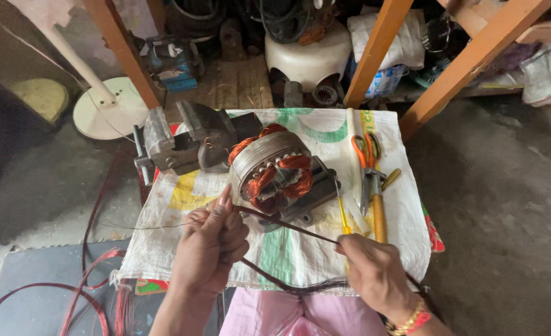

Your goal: The person winds copper wire into the slots of a motor stator held in a bench vise. They use a yellow plastic tool to push the wire into place, then cut a strip of white tape with scissors and wrap it around the winding to secure it.

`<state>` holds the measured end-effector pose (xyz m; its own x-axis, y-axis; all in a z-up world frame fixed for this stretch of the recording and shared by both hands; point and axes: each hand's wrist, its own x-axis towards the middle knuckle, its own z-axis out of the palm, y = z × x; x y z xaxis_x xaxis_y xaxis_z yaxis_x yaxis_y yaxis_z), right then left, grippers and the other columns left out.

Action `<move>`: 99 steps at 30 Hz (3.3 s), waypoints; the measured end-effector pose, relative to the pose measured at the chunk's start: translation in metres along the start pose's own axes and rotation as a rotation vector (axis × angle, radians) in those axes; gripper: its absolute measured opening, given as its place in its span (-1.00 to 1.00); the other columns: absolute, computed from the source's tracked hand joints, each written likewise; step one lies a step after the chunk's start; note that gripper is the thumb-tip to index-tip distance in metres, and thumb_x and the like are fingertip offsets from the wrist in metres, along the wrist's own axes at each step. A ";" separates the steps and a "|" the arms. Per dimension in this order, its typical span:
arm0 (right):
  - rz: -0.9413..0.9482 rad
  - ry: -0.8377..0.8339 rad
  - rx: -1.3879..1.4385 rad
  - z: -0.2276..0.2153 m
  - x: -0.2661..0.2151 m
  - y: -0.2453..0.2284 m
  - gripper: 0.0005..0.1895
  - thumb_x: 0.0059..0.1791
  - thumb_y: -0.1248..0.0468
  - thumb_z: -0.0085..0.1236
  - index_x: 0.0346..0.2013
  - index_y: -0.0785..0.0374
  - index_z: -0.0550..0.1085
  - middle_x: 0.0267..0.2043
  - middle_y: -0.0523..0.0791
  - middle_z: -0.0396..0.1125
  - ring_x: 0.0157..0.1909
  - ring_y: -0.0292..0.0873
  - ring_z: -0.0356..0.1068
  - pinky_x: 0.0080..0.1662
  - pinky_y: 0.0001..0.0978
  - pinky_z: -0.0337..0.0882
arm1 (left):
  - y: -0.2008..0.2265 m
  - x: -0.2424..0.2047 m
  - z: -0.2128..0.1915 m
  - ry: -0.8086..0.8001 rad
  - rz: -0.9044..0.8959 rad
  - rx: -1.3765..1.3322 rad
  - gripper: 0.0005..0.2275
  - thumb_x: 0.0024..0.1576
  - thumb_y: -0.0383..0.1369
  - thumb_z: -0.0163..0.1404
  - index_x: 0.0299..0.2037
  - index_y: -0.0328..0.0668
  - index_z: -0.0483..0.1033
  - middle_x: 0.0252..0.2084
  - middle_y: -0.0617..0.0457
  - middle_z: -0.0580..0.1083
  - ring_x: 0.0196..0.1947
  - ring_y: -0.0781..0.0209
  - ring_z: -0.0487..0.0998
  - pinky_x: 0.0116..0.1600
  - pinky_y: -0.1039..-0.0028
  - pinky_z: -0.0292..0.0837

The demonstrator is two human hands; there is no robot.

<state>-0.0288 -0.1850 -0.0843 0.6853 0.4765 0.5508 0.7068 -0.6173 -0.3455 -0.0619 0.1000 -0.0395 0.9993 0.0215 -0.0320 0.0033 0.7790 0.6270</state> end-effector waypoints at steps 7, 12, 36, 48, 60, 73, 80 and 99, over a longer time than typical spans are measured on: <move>0.093 0.003 -0.194 -0.055 -0.095 0.092 -0.88 -0.09 0.49 -0.02 -0.32 0.27 0.44 -0.37 -0.05 0.51 -0.37 0.01 0.56 -0.37 -0.20 0.51 | -0.002 0.016 -0.018 0.052 -0.018 0.035 -0.72 0.31 -0.32 -0.07 -0.47 -0.15 0.30 -0.64 0.25 0.08 -0.69 0.44 -0.01 -0.64 0.55 -0.15; 0.245 -0.035 -0.140 -0.081 -0.161 0.179 -0.82 -0.03 0.37 0.04 -0.14 0.21 0.50 -0.23 -0.04 0.52 -0.21 -0.03 0.54 -0.29 -0.33 0.53 | 0.026 0.022 -0.041 0.092 0.034 0.072 -0.66 0.36 -0.26 -0.10 -0.50 -0.16 0.27 -0.64 0.24 0.06 -0.67 0.43 0.00 -0.62 0.53 -0.12; 0.156 -0.023 0.266 -0.063 -0.040 -0.030 -0.47 -0.05 0.31 0.13 0.22 0.37 0.35 0.17 0.12 0.37 0.24 0.03 0.41 0.18 -0.16 0.39 | -0.052 0.034 0.061 -0.028 -0.005 0.161 -0.64 0.36 -0.23 -0.10 -0.53 -0.11 0.26 -0.67 0.27 0.13 -0.74 0.51 -0.02 -0.66 0.57 -0.19; -0.235 0.124 0.324 0.086 -0.087 -0.012 -0.82 -0.01 0.17 0.12 -0.26 0.23 0.49 -0.37 -0.09 0.38 -0.31 -0.05 0.47 -0.23 -0.24 0.48 | -0.021 -0.009 0.026 -0.030 0.024 0.098 -0.67 0.37 -0.31 -0.11 -0.49 -0.23 0.28 -0.67 0.26 0.08 -0.72 0.48 -0.03 -0.65 0.55 -0.16; 0.522 -0.599 0.423 0.147 -0.172 0.107 -0.64 0.13 -0.02 -0.13 -0.33 0.15 0.45 -0.53 -0.13 0.33 -0.41 -0.32 0.42 -0.23 -0.39 0.41 | -0.038 -0.036 0.002 0.145 0.074 0.606 -0.75 0.23 -0.32 -0.04 -0.41 -0.31 0.57 -0.71 0.15 0.28 -0.75 0.45 0.15 -0.64 0.58 -0.02; 0.672 -0.698 0.804 0.116 -0.267 0.215 -0.68 0.09 0.06 -0.04 -0.25 0.27 0.47 -0.35 -0.08 0.35 -0.23 -0.22 0.39 -0.15 -0.38 0.38 | -0.018 -0.035 0.014 0.041 0.112 0.492 -0.65 0.30 -0.31 -0.03 -0.53 -0.35 0.38 -0.65 0.18 0.23 -0.69 0.45 0.14 -0.62 0.57 0.02; 0.682 -0.769 0.631 0.072 -0.194 0.147 -0.73 0.01 0.18 0.05 -0.14 0.32 0.44 -0.23 0.01 0.37 -0.12 -0.10 0.40 -0.08 -0.30 0.39 | -0.009 -0.025 0.007 0.162 0.091 0.554 -0.69 0.27 -0.28 -0.05 -0.46 -0.35 0.46 -0.66 0.20 0.23 -0.73 0.48 0.11 -0.64 0.55 -0.05; 0.130 0.130 0.467 0.005 0.030 -0.044 -0.60 0.00 0.38 0.16 0.12 0.36 0.37 -0.11 0.07 0.50 -0.04 0.00 0.57 -0.06 -0.25 0.51 | -0.079 0.036 0.023 -0.034 -0.230 0.668 -0.64 0.27 -0.23 -0.02 -0.55 -0.27 0.45 -0.74 0.17 0.23 -0.78 0.39 0.07 -0.67 0.44 -0.09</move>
<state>-0.0388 -0.1403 -0.0566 0.7663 0.3140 0.5605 0.6405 -0.3064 -0.7041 -0.0251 0.0243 -0.0722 0.9711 -0.1254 -0.2031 0.2261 0.2103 0.9511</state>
